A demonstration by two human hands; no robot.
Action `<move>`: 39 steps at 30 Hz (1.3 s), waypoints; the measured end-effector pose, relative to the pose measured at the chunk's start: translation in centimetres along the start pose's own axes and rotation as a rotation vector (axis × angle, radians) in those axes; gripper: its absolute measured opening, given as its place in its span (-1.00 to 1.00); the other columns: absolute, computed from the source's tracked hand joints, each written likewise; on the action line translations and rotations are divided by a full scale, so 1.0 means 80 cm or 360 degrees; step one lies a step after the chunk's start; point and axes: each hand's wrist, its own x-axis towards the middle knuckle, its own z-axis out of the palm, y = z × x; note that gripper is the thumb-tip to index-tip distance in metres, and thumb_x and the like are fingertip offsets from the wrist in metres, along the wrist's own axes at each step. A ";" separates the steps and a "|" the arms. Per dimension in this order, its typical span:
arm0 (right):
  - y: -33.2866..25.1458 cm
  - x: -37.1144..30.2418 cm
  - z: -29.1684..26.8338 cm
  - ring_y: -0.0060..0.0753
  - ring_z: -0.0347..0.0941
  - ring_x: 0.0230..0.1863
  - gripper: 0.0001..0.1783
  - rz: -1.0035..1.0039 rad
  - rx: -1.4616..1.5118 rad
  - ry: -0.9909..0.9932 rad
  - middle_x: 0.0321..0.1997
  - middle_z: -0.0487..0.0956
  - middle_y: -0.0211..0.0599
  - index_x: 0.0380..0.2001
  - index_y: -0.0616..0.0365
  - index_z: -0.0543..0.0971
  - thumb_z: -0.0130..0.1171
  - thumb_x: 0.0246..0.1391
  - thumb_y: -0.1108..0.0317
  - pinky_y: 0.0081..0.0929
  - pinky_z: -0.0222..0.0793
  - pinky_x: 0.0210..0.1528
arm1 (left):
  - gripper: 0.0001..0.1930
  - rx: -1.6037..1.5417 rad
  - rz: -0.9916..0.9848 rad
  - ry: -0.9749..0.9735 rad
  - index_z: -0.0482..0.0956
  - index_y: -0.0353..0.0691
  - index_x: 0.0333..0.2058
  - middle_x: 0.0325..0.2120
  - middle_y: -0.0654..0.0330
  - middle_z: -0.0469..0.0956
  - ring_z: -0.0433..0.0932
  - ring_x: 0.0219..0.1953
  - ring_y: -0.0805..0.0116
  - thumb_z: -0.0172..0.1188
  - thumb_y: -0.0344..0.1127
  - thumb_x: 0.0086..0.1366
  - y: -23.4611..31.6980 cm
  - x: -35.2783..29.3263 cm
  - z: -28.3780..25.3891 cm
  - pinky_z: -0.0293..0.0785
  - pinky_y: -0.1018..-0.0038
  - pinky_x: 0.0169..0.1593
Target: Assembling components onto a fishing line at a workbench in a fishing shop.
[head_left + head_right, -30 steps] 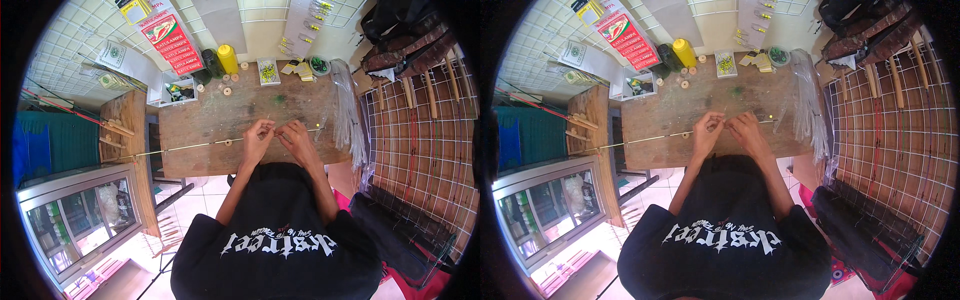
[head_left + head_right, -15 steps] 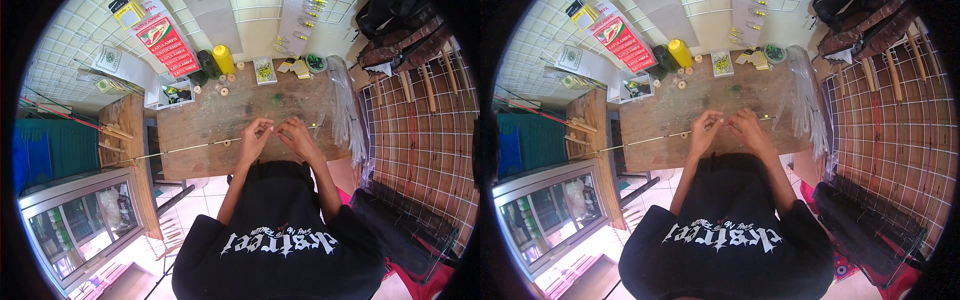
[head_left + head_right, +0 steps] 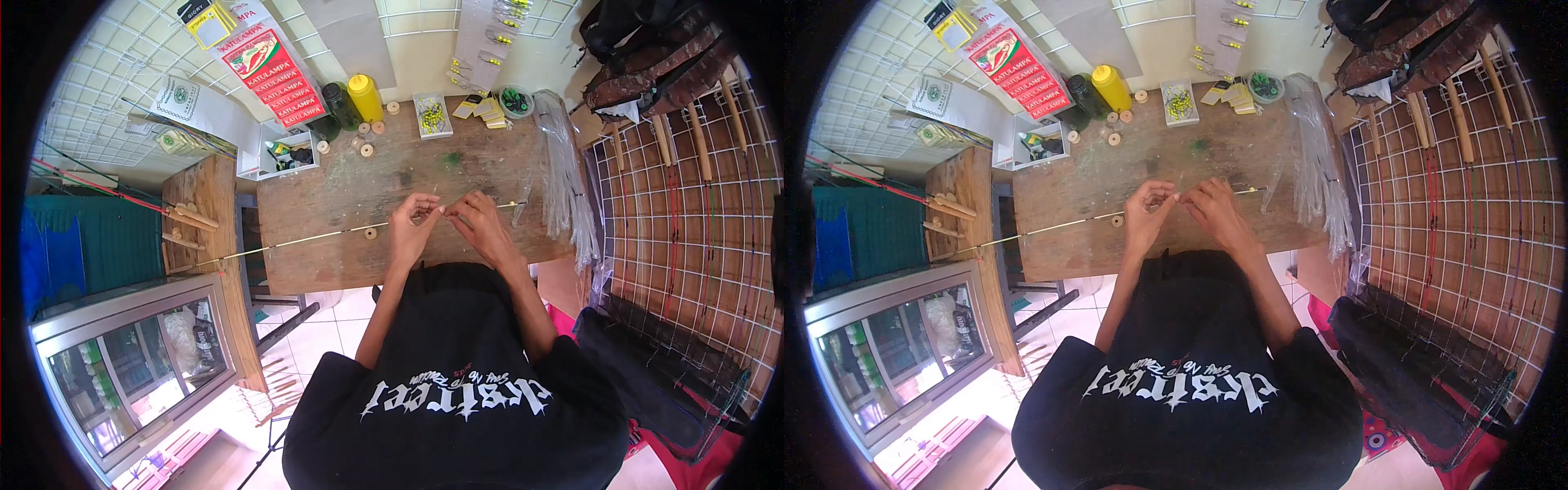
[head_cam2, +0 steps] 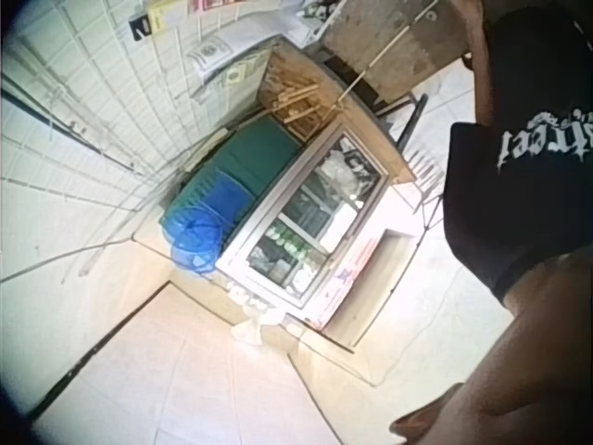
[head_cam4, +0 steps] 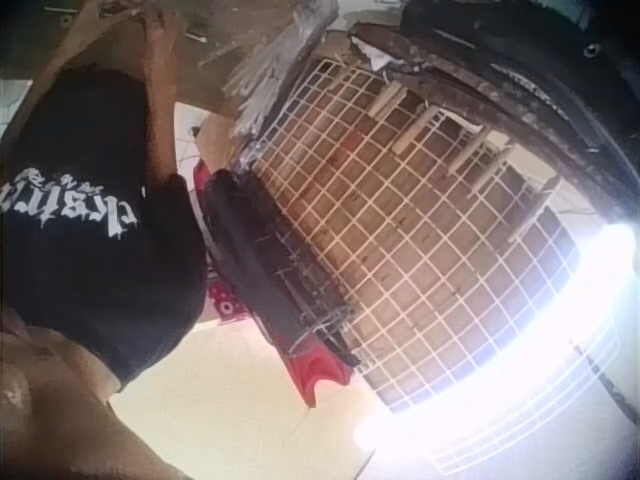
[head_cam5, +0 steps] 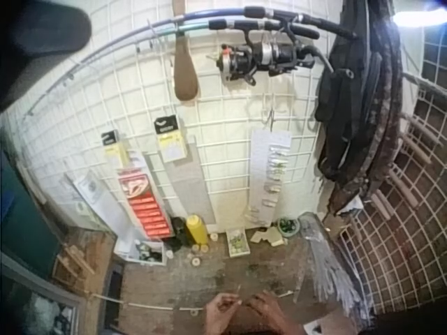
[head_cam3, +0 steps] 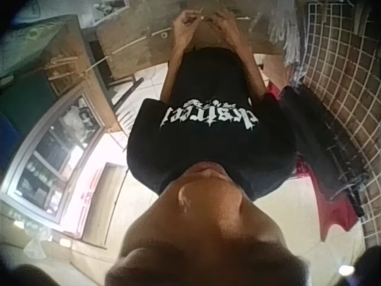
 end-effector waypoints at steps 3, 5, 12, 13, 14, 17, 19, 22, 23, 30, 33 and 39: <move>0.001 -0.001 0.004 -0.19 0.40 -0.21 -0.88 -0.0019 0.0020 0.0058 -0.34 0.51 -0.27 -0.36 0.16 0.56 0.22 -0.04 0.44 -0.30 0.26 -0.14 | -0.82 -0.0059 -0.0022 0.0012 0.53 -0.33 -0.23 -0.40 0.25 0.56 0.50 -0.32 0.57 0.23 -0.54 0.16 0.000 -0.001 0.003 0.41 0.65 -0.23; 0.002 -0.002 0.006 -0.20 0.41 -0.23 -0.88 -0.0015 0.0019 0.0098 -0.35 0.53 -0.29 -0.38 0.15 0.56 0.23 -0.05 0.45 -0.31 0.26 -0.15 | -0.82 -0.0086 -0.0040 0.0012 0.52 -0.33 -0.23 -0.40 0.25 0.55 0.50 -0.32 0.57 0.22 -0.55 0.16 0.001 -0.001 0.005 0.41 0.65 -0.22; 0.002 -0.002 0.009 -0.22 0.40 -0.23 -0.87 -0.0017 0.0024 0.0113 -0.35 0.55 -0.33 -0.40 0.16 0.55 0.26 -0.08 0.44 -0.31 0.26 -0.15 | -0.84 -0.0050 -0.0002 -0.0040 0.52 -0.37 -0.22 -0.38 0.22 0.53 0.50 -0.33 0.57 0.18 -0.56 0.20 0.008 -0.004 0.004 0.43 0.65 -0.25; 0.003 -0.002 0.008 -0.22 0.40 -0.23 -0.87 0.0007 0.0039 0.0105 -0.35 0.55 -0.32 -0.40 0.15 0.56 0.26 -0.08 0.43 -0.31 0.26 -0.14 | -0.84 -0.0020 -0.0005 -0.0052 0.52 -0.38 -0.22 -0.38 0.21 0.53 0.50 -0.35 0.56 0.18 -0.55 0.20 0.008 -0.004 0.003 0.44 0.65 -0.27; 0.004 -0.002 0.008 -0.22 0.39 -0.22 -0.86 0.0030 0.0054 0.0097 -0.35 0.55 -0.32 -0.40 0.15 0.56 0.27 -0.09 0.43 -0.31 0.27 -0.13 | -0.84 -0.0019 -0.0007 -0.0052 0.52 -0.38 -0.22 -0.38 0.21 0.53 0.50 -0.35 0.56 0.18 -0.55 0.20 0.008 -0.004 0.002 0.44 0.65 -0.27; 0.018 -0.006 0.012 -0.22 0.39 -0.21 -0.86 0.0050 0.0016 0.0042 -0.35 0.56 -0.31 -0.39 0.13 0.58 0.28 -0.10 0.42 -0.31 0.27 -0.10 | -0.84 -0.0098 -0.0135 -0.0095 0.52 -0.37 -0.22 -0.38 0.20 0.53 0.50 -0.38 0.56 0.18 -0.53 0.21 0.010 -0.002 -0.001 0.45 0.64 -0.33; 0.021 -0.006 0.013 -0.22 0.38 -0.20 -0.86 0.0047 0.0040 0.0018 -0.35 0.55 -0.31 -0.39 0.12 0.59 0.28 -0.11 0.43 -0.30 0.27 -0.09 | -0.84 -0.0103 -0.0136 -0.0144 0.51 -0.38 -0.21 -0.37 0.20 0.52 0.50 -0.39 0.56 0.18 -0.51 0.21 0.007 -0.001 -0.002 0.45 0.63 -0.39; 0.018 -0.004 0.012 -0.22 0.38 -0.19 -0.85 0.0032 0.0091 -0.0028 -0.35 0.55 -0.30 -0.38 0.12 0.59 0.28 -0.11 0.43 -0.30 0.27 -0.08 | -0.84 -0.0153 -0.0088 -0.0115 0.50 -0.37 -0.21 -0.37 0.20 0.53 0.51 -0.40 0.55 0.19 -0.50 0.22 0.003 -0.003 -0.001 0.44 0.63 -0.35; 0.017 -0.003 0.011 -0.22 0.38 -0.19 -0.84 0.0021 0.0118 -0.0048 -0.36 0.55 -0.30 -0.37 0.12 0.59 0.28 -0.12 0.43 -0.29 0.27 -0.08 | -0.84 -0.0154 -0.0087 -0.0113 0.50 -0.37 -0.21 -0.37 0.20 0.53 0.51 -0.40 0.55 0.19 -0.50 0.22 0.000 -0.002 -0.001 0.44 0.63 -0.35; 0.015 -0.007 0.009 -0.20 0.39 -0.20 -0.77 0.0019 0.0127 -0.0108 -0.33 0.52 -0.26 -0.32 0.16 0.47 0.23 -0.12 0.52 -0.30 0.27 -0.08 | -0.86 -0.0315 -0.0075 0.0065 0.51 -0.37 -0.24 -0.38 0.20 0.54 0.54 -0.38 0.50 0.19 -0.50 0.21 -0.012 0.002 0.008 0.45 0.60 -0.26; 0.008 -0.006 0.004 -0.15 0.42 -0.26 -0.77 0.0054 0.0263 -0.0121 -0.33 0.51 -0.20 -0.31 0.19 0.43 0.20 -0.09 0.55 -0.31 0.33 -0.18 | -0.86 -0.0189 0.0054 0.0089 0.51 -0.38 -0.24 -0.39 0.19 0.55 0.57 -0.38 0.49 0.17 -0.52 0.21 -0.015 0.000 0.013 0.49 0.58 -0.30; 0.007 -0.005 0.005 -0.12 0.47 -0.39 -0.81 0.0191 0.0463 -0.0023 -0.34 0.51 -0.11 -0.30 0.24 0.44 0.19 -0.01 0.52 -0.33 0.38 -0.39 | -0.85 -0.0063 -0.0045 -0.0121 0.51 -0.37 -0.21 -0.35 0.19 0.54 0.57 -0.40 0.48 0.13 -0.52 0.23 -0.005 -0.002 0.010 0.51 0.56 -0.32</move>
